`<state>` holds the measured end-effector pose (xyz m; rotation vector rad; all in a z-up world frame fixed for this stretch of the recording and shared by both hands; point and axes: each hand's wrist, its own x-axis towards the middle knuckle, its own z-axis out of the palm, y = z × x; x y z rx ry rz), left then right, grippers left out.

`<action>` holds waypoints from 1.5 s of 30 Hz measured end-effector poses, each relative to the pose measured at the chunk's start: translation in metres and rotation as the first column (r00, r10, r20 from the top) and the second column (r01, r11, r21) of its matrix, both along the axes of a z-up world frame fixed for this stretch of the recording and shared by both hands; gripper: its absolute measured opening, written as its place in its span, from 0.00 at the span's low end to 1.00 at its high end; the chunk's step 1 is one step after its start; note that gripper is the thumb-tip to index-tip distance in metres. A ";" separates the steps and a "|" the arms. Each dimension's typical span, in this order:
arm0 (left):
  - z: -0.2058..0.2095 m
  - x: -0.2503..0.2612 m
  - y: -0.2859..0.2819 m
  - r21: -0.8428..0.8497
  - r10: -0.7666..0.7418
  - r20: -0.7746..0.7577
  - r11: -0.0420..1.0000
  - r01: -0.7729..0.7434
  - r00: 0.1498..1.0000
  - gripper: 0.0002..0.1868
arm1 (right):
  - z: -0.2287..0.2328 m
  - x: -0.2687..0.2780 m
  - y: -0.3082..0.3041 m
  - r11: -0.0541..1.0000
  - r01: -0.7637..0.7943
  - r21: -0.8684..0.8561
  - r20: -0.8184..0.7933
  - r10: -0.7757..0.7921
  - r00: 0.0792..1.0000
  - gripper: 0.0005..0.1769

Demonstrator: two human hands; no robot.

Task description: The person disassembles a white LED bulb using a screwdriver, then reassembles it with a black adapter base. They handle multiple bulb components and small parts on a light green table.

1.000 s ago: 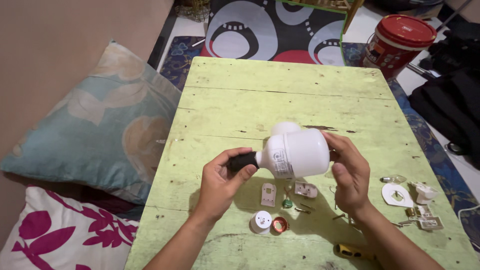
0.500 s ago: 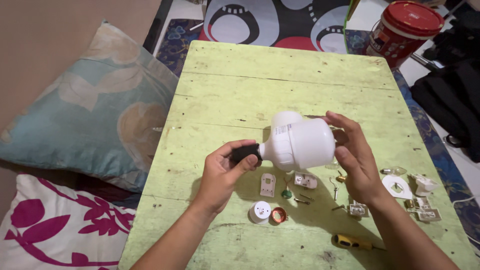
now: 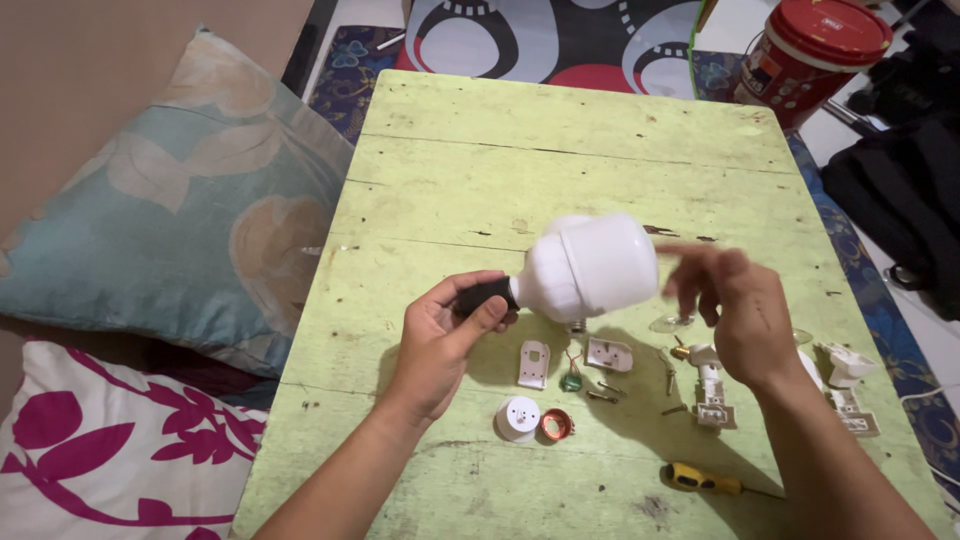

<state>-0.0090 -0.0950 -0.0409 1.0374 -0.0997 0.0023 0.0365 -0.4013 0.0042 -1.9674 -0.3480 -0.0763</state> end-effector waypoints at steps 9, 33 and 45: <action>-0.001 -0.002 -0.002 0.115 -0.009 0.031 0.993 0.006 0.999 0.21 | 0.001 -0.003 0.000 0.971 -0.220 -0.090 0.162 0.232 0.959 0.41; 0.002 -0.004 -0.004 0.064 -0.060 -0.004 0.996 0.060 0.998 0.20 | 0.013 -0.006 -0.007 0.979 -0.122 -0.163 0.022 0.128 0.992 0.34; -0.001 -0.003 -0.003 0.086 -0.040 0.024 0.996 0.038 0.999 0.22 | 0.035 -0.019 0.017 0.950 -0.296 -0.095 0.128 0.306 0.943 0.44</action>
